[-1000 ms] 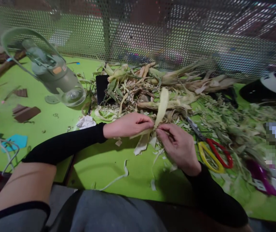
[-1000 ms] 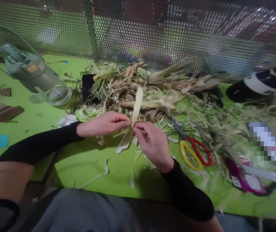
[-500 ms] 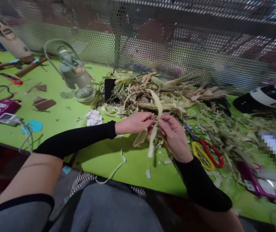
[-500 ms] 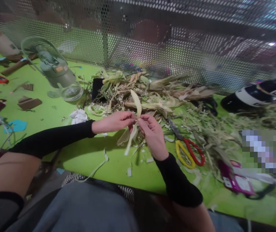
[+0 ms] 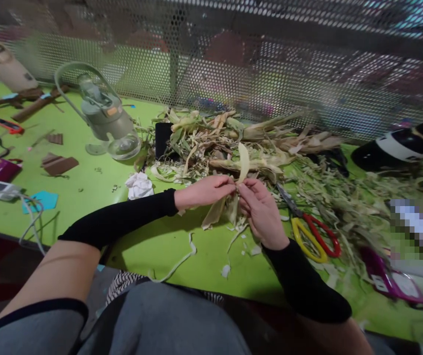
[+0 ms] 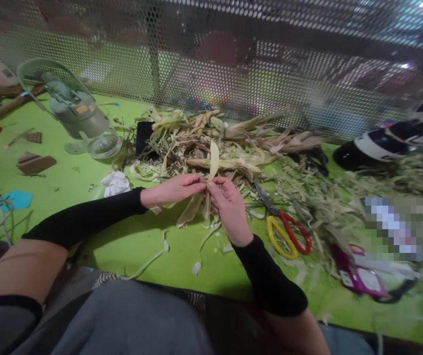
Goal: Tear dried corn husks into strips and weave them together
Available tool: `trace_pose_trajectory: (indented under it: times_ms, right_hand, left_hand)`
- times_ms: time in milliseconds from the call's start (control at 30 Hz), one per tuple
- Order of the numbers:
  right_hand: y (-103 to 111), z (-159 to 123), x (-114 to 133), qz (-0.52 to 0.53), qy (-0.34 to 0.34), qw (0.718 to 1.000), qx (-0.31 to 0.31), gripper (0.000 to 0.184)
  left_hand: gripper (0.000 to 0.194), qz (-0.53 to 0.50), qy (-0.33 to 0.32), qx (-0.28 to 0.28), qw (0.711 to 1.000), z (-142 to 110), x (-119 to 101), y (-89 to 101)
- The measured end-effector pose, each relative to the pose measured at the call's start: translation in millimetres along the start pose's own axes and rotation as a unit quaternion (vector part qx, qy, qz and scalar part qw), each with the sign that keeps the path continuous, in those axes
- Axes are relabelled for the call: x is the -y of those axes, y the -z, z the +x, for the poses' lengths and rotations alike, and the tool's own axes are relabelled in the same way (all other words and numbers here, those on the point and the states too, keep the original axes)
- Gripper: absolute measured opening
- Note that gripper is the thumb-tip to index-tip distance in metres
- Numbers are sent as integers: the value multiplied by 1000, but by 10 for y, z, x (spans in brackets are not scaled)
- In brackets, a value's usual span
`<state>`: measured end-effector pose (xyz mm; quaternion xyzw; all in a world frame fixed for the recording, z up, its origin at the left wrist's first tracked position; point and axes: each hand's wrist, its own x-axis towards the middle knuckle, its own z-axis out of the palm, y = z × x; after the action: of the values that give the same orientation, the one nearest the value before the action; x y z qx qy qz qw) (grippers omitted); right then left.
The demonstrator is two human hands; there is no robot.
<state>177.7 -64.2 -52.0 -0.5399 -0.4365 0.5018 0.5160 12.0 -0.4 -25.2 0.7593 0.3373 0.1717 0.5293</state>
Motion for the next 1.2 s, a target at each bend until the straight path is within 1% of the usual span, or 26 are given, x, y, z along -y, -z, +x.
trace_pose_trajectory:
  times_ms: [133,200,333,400,567,667,767,867,967,1033,1200]
  right_hand:
    - [-4,-12,-33,-33,23,999,0,35]
    - [5,-17,-35,-56,29,998,3,32]
    - [46,-24,5,-63,31,998,-1,32]
    - [69,-21,31,-66,32,997,-5,33]
    - [91,-11,57,-74,31,997,-15,34]
    - [98,-13,55,-83,33,996,-18,36]
    - [118,-16,55,-121,55,991,-10,37]
    - [134,-12,58,-153,67,986,13,36]
    - [126,-5,51,-142,52,988,29,34]
    - [110,-6,39,-130,36,990,28,31]
    - [56,-24,11,-74,34,997,-12,29]
  left_hand:
    - [21,-68,38,11,997,-25,-53,5]
    - [21,-73,35,10,997,-26,-39,-5]
    - [23,-16,-26,-18,999,-4,43,-31]
    - [25,2,-46,-14,999,5,65,-33]
    - [22,10,-51,11,999,2,25,-1]
    - [22,14,-49,15,999,-4,13,16]
    - [20,24,-47,-5,999,-12,31,23]
    - [19,56,-42,-25,997,-26,45,18]
    - [22,96,-34,-16,995,-41,38,2]
    - [22,102,-33,-10,994,-49,28,-9]
    - [20,107,-55,-22,992,-57,16,-37]
